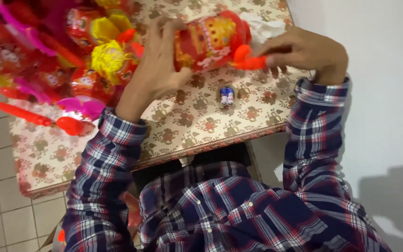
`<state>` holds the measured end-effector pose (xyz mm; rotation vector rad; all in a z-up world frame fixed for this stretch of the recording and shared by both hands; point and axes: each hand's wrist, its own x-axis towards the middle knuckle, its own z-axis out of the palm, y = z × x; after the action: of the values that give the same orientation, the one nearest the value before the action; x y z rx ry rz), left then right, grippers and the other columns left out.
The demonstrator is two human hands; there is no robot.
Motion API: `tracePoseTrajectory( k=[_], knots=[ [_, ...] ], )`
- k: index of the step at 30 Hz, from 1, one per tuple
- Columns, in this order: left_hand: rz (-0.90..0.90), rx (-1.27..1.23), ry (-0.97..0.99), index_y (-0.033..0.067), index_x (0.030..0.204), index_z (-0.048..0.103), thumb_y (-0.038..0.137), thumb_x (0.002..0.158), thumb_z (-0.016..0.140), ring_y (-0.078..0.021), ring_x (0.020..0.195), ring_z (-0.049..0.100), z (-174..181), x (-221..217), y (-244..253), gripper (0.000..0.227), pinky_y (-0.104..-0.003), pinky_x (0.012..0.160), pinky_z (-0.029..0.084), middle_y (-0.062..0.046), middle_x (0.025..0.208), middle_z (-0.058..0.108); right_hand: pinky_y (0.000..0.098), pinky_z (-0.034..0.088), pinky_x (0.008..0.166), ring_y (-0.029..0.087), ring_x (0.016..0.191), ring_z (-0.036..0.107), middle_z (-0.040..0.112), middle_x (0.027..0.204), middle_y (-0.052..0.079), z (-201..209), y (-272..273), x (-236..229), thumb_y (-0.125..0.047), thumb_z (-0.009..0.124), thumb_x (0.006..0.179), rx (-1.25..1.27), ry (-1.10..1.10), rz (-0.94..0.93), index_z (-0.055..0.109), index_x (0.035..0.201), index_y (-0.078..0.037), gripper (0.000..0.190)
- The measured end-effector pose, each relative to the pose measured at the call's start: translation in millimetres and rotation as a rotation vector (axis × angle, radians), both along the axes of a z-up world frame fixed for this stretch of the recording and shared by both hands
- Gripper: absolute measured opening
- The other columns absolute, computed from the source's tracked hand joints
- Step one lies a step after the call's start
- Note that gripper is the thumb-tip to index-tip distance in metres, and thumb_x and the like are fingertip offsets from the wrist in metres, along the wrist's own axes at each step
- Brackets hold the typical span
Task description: Assembling decorative red lanterns by wiping them clean, installing batteries into the light mechanism, and attaching the components.
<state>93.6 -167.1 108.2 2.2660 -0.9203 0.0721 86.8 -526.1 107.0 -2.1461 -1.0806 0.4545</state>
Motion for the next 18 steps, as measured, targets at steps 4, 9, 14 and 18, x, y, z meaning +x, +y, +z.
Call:
tracePoseTrajectory(
  k=[4,9,14,18],
  knots=[
    [-0.026,-0.076,-0.017,-0.0013,0.135,0.033,0.055,0.091,0.043,-0.0462,0.127,0.045,-33,14,0,0.072,-0.069,0.092,0.060,-0.028,0.134,0.031,0.0264,0.057,0.060,0.021,0.072,0.073,0.074,0.102,0.016,-5,6,-2,-0.031,0.048,0.104,-0.006,0.071,-0.203,0.064,0.133,-0.003,0.043],
    [0.162,0.004,-0.341,0.0234,0.173,0.004,-0.013,0.109,0.069,-0.0408,0.169,0.000,-97,24,8,0.098,-0.071,0.142,0.010,-0.018,0.176,-0.007,0.0212,0.045,0.042,0.011,0.047,0.056,0.064,0.071,0.007,-7,26,-2,-0.031,0.046,0.108,0.089,0.167,-0.226,0.066,0.127,-0.002,0.041],
    [0.075,-0.052,-0.557,0.0186,0.167,0.019,-0.002,0.111,0.062,-0.0363,0.145,0.038,-84,8,-11,0.074,-0.069,0.135,0.028,-0.020,0.164,0.024,0.0191,0.046,0.045,0.012,0.054,0.056,0.067,0.089,0.012,-15,55,3,-0.022,0.050,0.108,0.111,0.071,-0.152,0.062,0.128,0.002,0.034],
    [-0.025,0.104,-0.810,0.0029,0.151,0.045,0.058,0.114,0.048,-0.0283,0.106,0.070,-85,-2,-16,0.067,-0.041,0.085,0.060,-0.020,0.123,0.072,0.0202,0.049,0.054,0.013,0.058,0.063,0.069,0.087,0.008,-14,77,0,-0.036,0.051,0.105,0.084,0.042,-0.124,0.064,0.131,-0.004,0.043]
  ],
)
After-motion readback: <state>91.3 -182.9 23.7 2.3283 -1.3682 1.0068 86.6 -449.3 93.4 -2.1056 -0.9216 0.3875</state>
